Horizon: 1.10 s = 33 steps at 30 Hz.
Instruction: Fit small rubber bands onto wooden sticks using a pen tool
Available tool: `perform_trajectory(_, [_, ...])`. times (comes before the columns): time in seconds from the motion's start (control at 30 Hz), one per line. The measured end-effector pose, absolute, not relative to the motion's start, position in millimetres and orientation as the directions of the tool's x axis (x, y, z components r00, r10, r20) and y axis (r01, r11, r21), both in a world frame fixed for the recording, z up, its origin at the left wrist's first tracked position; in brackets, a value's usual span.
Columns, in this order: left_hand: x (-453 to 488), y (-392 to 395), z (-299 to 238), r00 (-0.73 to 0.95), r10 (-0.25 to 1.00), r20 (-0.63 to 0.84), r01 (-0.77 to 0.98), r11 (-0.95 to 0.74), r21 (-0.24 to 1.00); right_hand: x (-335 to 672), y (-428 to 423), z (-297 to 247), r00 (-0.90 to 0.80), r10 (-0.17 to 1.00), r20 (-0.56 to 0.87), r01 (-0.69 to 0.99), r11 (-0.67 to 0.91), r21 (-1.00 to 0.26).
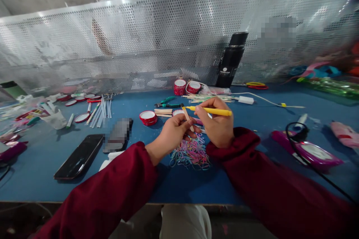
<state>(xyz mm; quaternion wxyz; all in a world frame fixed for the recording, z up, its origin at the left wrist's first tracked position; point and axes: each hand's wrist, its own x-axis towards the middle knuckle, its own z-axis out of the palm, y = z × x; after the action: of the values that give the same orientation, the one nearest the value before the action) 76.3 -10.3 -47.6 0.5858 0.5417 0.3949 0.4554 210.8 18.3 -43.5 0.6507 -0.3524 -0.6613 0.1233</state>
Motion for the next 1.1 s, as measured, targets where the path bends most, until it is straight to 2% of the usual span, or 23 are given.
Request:
perform_trajectory(0.57, [76.0, -10.7, -45.9, 0.274, 0.961, 0.037, -0.101, -0.009, 0.995, 210.7, 17.4, -43.0, 0.078, 0.634, 0.769, 0.322, 0.714, -0.621])
perform_trajectory(0.8, [75.7, -9.8, -47.2, 0.274, 0.961, 0.045, -0.095, -0.019, 0.995, 210.5, 17.3, -44.2, 0.062, 0.647, 0.76, 0.274, 0.721, -0.636])
perform_trajectory(0.97, [75.3, -8.3, -48.4, 0.271, 0.961, 0.048, -0.094, -0.023, 0.995, 211.8, 19.3, -44.9, 0.091, 0.609, 0.788, 0.321, 0.731, -0.602])
perform_trajectory(1.1, [74.9, -8.5, -48.5, 0.26, 0.964, 0.06, -0.092, -0.037, 0.995, 213.1, 22.9, -46.6, 0.08, 0.604, 0.793, 0.247, 0.758, -0.603])
